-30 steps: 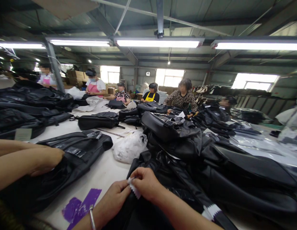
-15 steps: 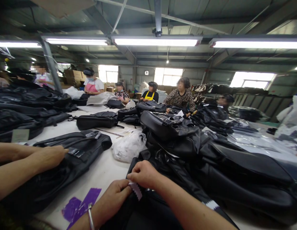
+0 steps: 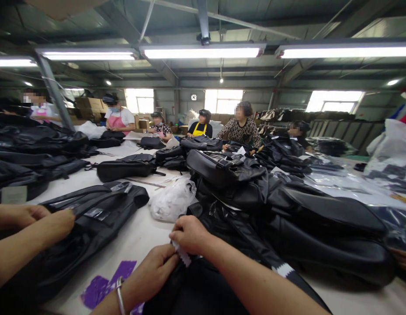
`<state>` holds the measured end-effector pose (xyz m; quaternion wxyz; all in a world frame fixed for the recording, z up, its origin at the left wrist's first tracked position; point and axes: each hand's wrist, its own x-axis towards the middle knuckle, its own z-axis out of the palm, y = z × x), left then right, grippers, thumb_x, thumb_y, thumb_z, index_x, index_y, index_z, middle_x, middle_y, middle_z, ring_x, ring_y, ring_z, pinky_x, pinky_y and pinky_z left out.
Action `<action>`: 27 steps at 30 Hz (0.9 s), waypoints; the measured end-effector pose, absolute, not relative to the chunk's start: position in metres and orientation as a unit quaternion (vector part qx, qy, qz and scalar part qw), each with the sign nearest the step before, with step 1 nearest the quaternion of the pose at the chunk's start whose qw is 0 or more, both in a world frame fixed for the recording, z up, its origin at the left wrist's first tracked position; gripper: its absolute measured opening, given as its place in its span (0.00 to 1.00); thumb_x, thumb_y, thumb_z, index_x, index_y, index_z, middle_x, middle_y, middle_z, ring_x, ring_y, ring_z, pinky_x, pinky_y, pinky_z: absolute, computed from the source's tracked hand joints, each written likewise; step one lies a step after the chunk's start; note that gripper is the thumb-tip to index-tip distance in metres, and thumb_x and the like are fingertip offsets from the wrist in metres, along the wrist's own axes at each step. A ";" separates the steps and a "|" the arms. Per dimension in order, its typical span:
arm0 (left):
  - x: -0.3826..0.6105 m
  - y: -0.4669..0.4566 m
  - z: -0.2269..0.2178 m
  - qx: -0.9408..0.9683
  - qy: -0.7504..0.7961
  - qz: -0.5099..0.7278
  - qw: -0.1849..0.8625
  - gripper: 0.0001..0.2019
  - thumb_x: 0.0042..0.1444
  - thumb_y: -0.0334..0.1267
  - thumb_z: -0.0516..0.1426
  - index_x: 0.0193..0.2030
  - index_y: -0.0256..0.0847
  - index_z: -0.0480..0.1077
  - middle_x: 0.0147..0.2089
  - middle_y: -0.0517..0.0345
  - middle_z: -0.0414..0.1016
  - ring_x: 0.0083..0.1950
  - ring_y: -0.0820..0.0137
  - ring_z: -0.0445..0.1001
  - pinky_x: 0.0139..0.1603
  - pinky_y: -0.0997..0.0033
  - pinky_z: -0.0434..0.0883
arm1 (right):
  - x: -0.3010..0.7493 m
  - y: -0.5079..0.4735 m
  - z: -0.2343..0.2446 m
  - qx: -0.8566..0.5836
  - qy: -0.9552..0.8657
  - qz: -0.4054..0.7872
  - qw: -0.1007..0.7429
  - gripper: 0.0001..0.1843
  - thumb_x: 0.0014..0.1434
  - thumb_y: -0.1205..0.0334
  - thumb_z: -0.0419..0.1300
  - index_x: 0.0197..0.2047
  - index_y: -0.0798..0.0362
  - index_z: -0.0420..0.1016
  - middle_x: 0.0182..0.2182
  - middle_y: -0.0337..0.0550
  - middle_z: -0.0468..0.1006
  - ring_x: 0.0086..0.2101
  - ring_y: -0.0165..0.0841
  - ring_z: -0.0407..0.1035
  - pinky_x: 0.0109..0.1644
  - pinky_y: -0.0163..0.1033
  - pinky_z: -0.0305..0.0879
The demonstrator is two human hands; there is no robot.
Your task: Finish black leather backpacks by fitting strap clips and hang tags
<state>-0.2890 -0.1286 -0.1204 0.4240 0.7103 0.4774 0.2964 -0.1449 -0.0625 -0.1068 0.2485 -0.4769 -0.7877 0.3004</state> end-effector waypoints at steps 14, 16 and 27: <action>-0.293 -0.103 -0.140 0.643 0.527 0.320 0.455 0.24 0.60 0.56 0.47 0.24 0.38 0.64 0.21 0.64 0.56 0.24 0.73 0.56 0.25 0.73 0.53 | -0.110 -0.091 -0.118 -0.344 -0.874 0.189 0.285 0.10 0.55 0.73 0.58 0.37 0.55 0.79 0.36 0.44 0.75 0.36 0.31 0.70 0.43 0.32 0.66; -0.290 -0.102 -0.142 0.657 0.541 0.330 0.408 0.22 0.59 0.54 0.50 0.22 0.39 0.64 0.22 0.62 0.58 0.27 0.71 0.59 0.28 0.71 0.54 | -0.111 -0.087 -0.122 -0.343 -0.880 0.168 0.282 0.08 0.56 0.72 0.58 0.35 0.55 0.79 0.33 0.43 0.74 0.34 0.31 0.70 0.40 0.32 0.66; -0.291 -0.104 -0.144 0.661 0.578 0.350 0.328 0.20 0.58 0.51 0.49 0.20 0.42 0.57 0.21 0.63 0.56 0.27 0.70 0.58 0.29 0.70 0.52 | -0.106 -0.090 -0.134 -0.257 -0.932 0.013 0.255 0.08 0.57 0.72 0.53 0.31 0.55 0.71 0.31 0.43 0.73 0.32 0.32 0.65 0.37 0.36 0.62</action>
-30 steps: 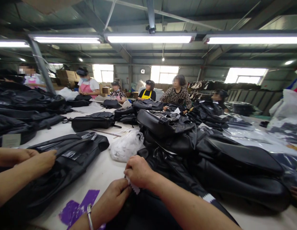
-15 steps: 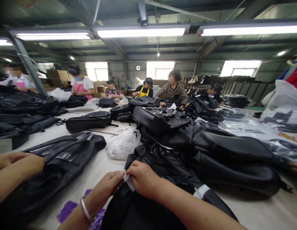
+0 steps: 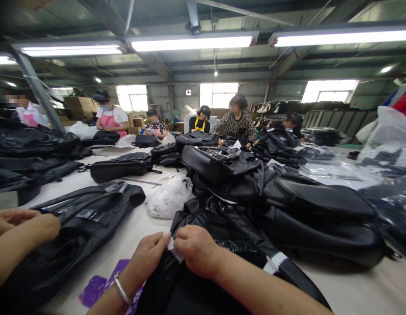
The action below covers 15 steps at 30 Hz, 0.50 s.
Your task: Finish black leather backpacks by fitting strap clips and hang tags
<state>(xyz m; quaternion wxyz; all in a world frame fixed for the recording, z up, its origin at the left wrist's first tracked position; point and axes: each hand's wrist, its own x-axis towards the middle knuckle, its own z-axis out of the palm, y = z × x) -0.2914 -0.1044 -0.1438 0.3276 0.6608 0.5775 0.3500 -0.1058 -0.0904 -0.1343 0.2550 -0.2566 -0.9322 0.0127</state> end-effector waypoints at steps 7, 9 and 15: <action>-0.296 -0.097 -0.144 0.612 0.561 0.310 0.463 0.19 0.54 0.53 0.51 0.20 0.42 0.58 0.20 0.66 0.54 0.24 0.73 0.52 0.24 0.73 0.49 | -0.103 -0.093 -0.126 -0.181 -0.948 -0.015 0.263 0.11 0.60 0.70 0.51 0.42 0.54 0.72 0.40 0.45 0.77 0.34 0.33 0.66 0.39 0.39 0.63; -0.298 -0.099 -0.145 0.587 0.560 0.308 0.496 0.19 0.53 0.54 0.51 0.21 0.42 0.57 0.19 0.67 0.52 0.22 0.74 0.50 0.23 0.73 0.48 | -0.100 -0.094 -0.127 -0.192 -0.938 0.037 0.288 0.13 0.60 0.72 0.51 0.42 0.53 0.74 0.41 0.44 0.78 0.36 0.32 0.68 0.41 0.38 0.65; -0.297 -0.106 -0.142 0.544 0.546 0.314 0.555 0.23 0.52 0.60 0.54 0.22 0.42 0.57 0.20 0.68 0.51 0.22 0.75 0.48 0.23 0.74 0.46 | -0.089 -0.097 -0.130 -0.275 -0.902 0.138 0.303 0.13 0.63 0.70 0.52 0.42 0.51 0.76 0.40 0.44 0.78 0.40 0.32 0.70 0.46 0.36 0.66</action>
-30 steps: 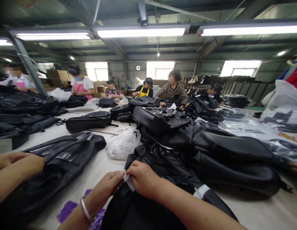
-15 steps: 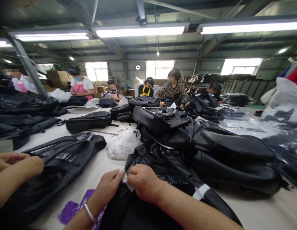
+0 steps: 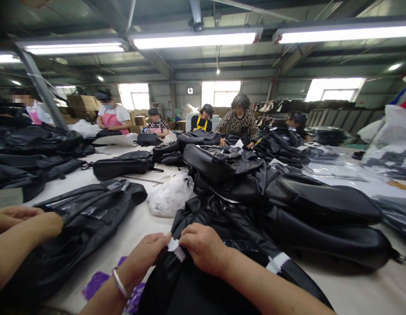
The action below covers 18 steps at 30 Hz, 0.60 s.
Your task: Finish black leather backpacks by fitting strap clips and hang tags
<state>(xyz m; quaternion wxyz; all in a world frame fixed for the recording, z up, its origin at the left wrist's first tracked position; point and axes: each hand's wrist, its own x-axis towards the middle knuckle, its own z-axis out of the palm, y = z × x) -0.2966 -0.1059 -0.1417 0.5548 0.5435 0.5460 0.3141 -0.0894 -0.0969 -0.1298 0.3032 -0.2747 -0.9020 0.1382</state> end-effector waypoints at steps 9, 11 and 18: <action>-0.310 -0.125 -0.134 0.515 0.512 0.256 0.638 0.28 0.48 0.65 0.57 0.30 0.36 0.69 0.23 0.66 0.59 0.24 0.76 0.53 0.25 0.75 0.49 | -0.078 -0.086 -0.124 -0.347 -0.909 0.082 0.215 0.26 0.53 0.76 0.53 0.54 0.50 0.71 0.54 0.49 0.71 0.51 0.40 0.65 0.55 0.47 0.62; -0.311 -0.126 -0.133 0.554 0.488 0.239 0.631 0.25 0.46 0.60 0.62 0.32 0.34 0.72 0.25 0.64 0.64 0.27 0.75 0.57 0.28 0.75 0.53 | -0.077 -0.083 -0.123 -0.342 -0.926 0.058 0.147 0.34 0.50 0.74 0.56 0.61 0.47 0.65 0.61 0.50 0.65 0.57 0.46 0.59 0.57 0.54 0.58; -0.290 -0.109 -0.131 0.503 0.540 0.227 0.636 0.23 0.42 0.55 0.66 0.25 0.32 0.72 0.21 0.61 0.68 0.22 0.75 0.60 0.23 0.75 0.52 | -0.081 -0.072 -0.124 -0.334 -0.929 0.094 0.128 0.36 0.47 0.68 0.60 0.61 0.48 0.65 0.60 0.50 0.66 0.60 0.44 0.57 0.59 0.52 0.52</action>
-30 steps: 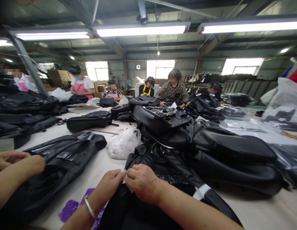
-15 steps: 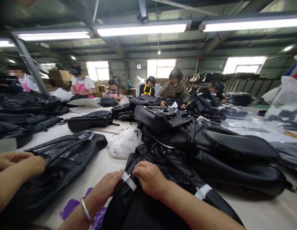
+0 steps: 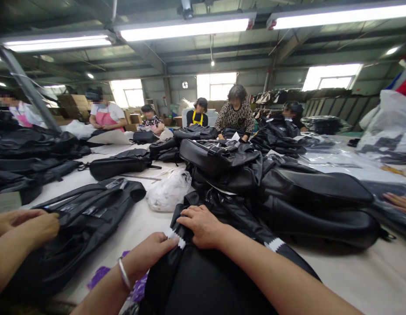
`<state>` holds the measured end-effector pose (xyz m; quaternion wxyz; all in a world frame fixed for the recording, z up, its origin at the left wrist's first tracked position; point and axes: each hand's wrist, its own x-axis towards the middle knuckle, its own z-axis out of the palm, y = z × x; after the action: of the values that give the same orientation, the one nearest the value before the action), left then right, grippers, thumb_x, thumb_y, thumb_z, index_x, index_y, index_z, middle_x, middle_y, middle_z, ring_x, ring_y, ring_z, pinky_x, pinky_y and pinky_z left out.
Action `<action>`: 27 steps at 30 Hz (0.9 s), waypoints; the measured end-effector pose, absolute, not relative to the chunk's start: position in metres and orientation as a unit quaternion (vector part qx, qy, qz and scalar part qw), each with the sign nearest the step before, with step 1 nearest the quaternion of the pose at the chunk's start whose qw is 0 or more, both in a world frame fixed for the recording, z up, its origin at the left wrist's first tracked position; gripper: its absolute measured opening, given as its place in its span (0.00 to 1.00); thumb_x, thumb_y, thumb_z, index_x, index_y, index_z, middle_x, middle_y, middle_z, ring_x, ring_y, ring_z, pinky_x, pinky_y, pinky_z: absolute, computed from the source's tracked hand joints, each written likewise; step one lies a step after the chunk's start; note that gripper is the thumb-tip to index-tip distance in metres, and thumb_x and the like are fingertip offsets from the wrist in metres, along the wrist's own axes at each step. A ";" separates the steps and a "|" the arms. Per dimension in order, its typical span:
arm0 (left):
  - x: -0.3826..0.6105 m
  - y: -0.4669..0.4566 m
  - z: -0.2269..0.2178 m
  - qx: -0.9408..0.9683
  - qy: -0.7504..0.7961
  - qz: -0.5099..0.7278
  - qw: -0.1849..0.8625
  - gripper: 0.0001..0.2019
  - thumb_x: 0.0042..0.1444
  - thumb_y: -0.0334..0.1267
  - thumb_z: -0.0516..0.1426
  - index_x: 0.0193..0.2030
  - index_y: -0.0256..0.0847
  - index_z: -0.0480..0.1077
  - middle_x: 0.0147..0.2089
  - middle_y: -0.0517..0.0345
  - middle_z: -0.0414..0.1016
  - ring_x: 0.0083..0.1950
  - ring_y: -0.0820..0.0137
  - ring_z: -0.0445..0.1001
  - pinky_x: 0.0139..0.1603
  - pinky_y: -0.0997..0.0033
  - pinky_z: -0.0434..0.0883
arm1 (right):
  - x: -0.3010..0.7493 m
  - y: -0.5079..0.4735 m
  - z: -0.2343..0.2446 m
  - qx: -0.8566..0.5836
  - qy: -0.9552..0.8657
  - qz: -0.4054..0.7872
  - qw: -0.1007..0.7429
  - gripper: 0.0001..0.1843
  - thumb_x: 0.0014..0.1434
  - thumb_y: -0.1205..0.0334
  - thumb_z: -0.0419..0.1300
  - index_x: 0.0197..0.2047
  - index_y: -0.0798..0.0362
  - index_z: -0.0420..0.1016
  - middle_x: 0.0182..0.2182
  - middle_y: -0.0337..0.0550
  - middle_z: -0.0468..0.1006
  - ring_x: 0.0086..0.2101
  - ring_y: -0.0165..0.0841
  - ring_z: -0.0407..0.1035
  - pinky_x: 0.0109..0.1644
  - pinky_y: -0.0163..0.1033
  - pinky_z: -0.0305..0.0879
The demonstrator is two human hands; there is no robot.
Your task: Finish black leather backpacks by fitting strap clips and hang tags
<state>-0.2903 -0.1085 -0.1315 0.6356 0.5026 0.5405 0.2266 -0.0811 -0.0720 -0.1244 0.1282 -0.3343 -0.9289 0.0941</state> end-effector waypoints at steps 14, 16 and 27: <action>-0.305 -0.090 -0.125 0.399 0.512 0.257 0.716 0.20 0.46 0.51 0.65 0.28 0.33 0.73 0.21 0.59 0.72 0.22 0.75 0.68 0.27 0.76 0.67 | -0.117 -0.076 -0.134 -0.429 -0.879 0.102 0.179 0.19 0.54 0.58 0.62 0.49 0.52 0.73 0.45 0.48 0.78 0.48 0.41 0.68 0.51 0.45 0.56; -0.303 -0.092 -0.128 0.392 0.507 0.255 0.724 0.21 0.45 0.53 0.66 0.30 0.32 0.73 0.24 0.56 0.75 0.26 0.72 0.72 0.31 0.75 0.70 | -0.121 -0.077 -0.139 -0.431 -0.881 0.094 0.172 0.12 0.55 0.64 0.59 0.43 0.53 0.75 0.41 0.47 0.79 0.45 0.40 0.70 0.47 0.44 0.56; -0.298 -0.101 -0.139 0.414 0.530 0.230 0.704 0.25 0.48 0.57 0.64 0.21 0.33 0.70 0.15 0.60 0.67 0.15 0.79 0.61 0.15 0.80 0.54 | -0.121 -0.081 -0.146 -0.428 -0.890 0.072 0.137 0.06 0.55 0.65 0.57 0.36 0.52 0.75 0.36 0.45 0.81 0.39 0.37 0.73 0.41 0.42 0.55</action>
<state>-0.2975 -0.1012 -0.1385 0.7037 0.4142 0.5296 0.2297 -0.1205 -0.0809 -0.1460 0.1370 -0.4282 -0.8903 0.0720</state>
